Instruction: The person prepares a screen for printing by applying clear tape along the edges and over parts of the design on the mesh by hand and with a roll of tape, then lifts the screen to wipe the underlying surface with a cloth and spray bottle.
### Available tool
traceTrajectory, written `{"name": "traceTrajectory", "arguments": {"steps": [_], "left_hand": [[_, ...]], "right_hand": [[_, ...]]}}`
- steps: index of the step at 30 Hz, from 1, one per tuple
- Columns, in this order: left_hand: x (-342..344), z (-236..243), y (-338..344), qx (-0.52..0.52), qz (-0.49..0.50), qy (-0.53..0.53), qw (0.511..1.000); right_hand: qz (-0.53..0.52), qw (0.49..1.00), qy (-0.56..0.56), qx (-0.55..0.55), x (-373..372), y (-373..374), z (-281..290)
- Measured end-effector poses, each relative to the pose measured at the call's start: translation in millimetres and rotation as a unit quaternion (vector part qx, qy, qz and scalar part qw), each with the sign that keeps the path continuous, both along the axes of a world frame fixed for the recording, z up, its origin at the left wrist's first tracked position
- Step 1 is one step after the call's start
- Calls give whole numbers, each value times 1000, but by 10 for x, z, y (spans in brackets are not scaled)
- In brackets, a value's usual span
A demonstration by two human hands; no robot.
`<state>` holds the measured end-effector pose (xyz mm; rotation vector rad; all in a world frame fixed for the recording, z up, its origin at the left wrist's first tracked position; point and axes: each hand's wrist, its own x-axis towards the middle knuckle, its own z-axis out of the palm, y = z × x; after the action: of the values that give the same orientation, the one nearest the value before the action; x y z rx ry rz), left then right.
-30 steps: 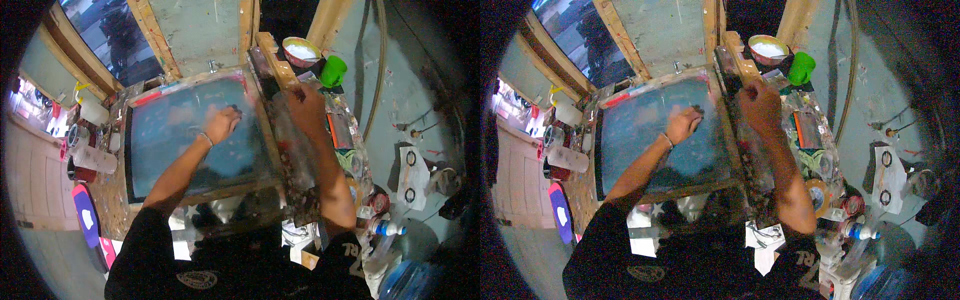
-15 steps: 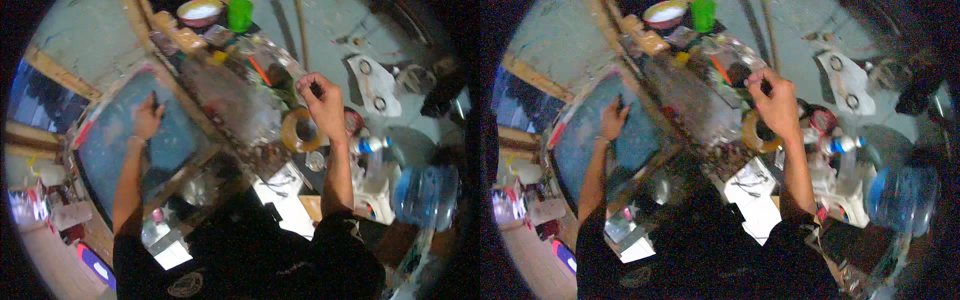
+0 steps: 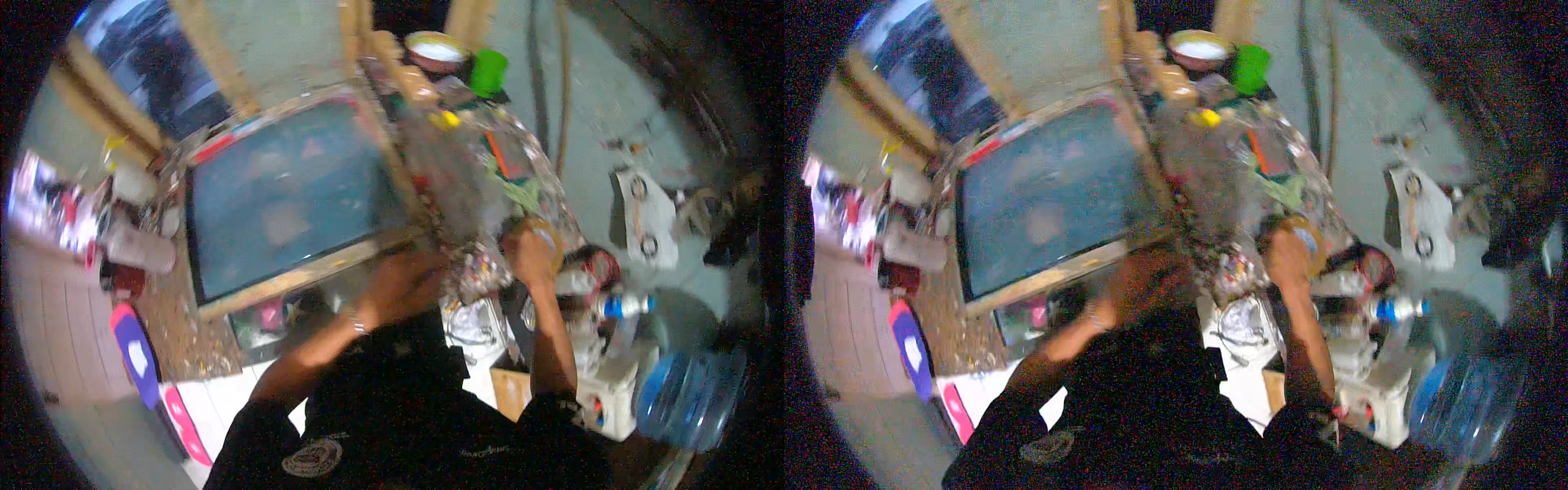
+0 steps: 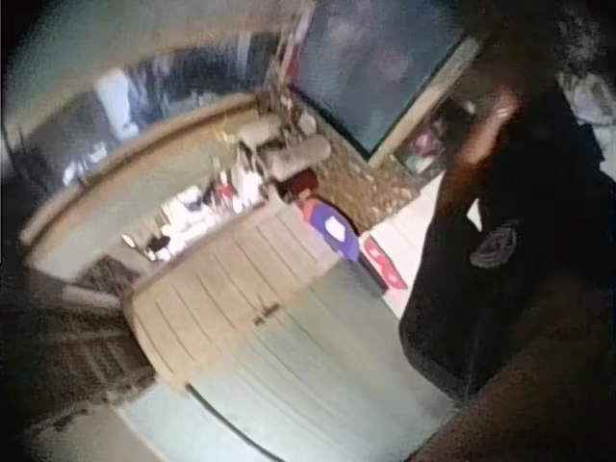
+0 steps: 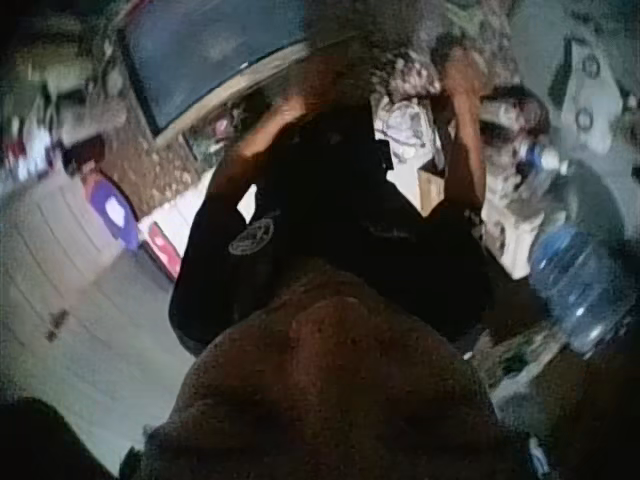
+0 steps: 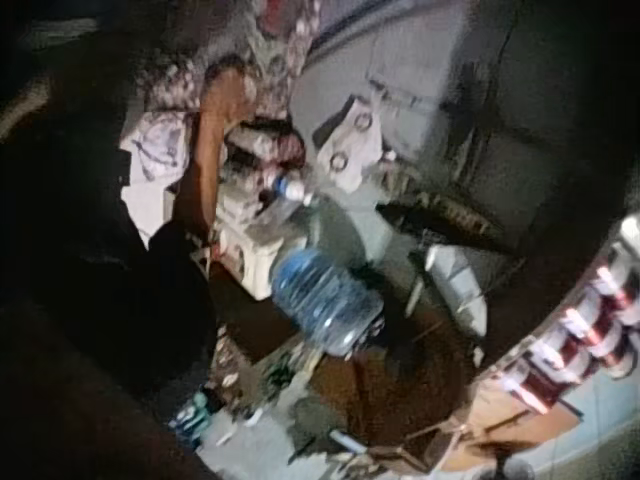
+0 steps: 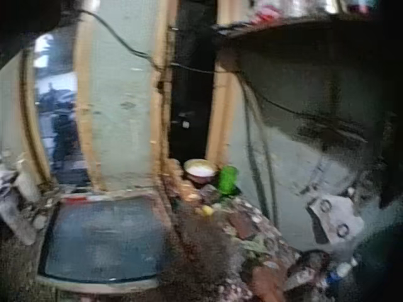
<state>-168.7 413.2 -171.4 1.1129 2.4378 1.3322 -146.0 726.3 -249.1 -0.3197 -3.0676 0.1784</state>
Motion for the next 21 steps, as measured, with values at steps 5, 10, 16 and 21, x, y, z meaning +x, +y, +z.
{"name": "traceTrajectory", "arguments": {"steps": [5,10,16,21], "left_hand": [[310,-289,590,146,6,-31,989],[428,-254,585,191,-76,-26,978],[561,-324,136,166,-13,-75,983],[645,-442,-197,113,88,-141,980]], "right_hand": [[48,933,52,-352,505,-197,825],[13,820,47,-570,906,-795,967],[-60,665,4,-745,1091,-1012,465],[54,752,-49,-655,1005,-1417,654]]}}
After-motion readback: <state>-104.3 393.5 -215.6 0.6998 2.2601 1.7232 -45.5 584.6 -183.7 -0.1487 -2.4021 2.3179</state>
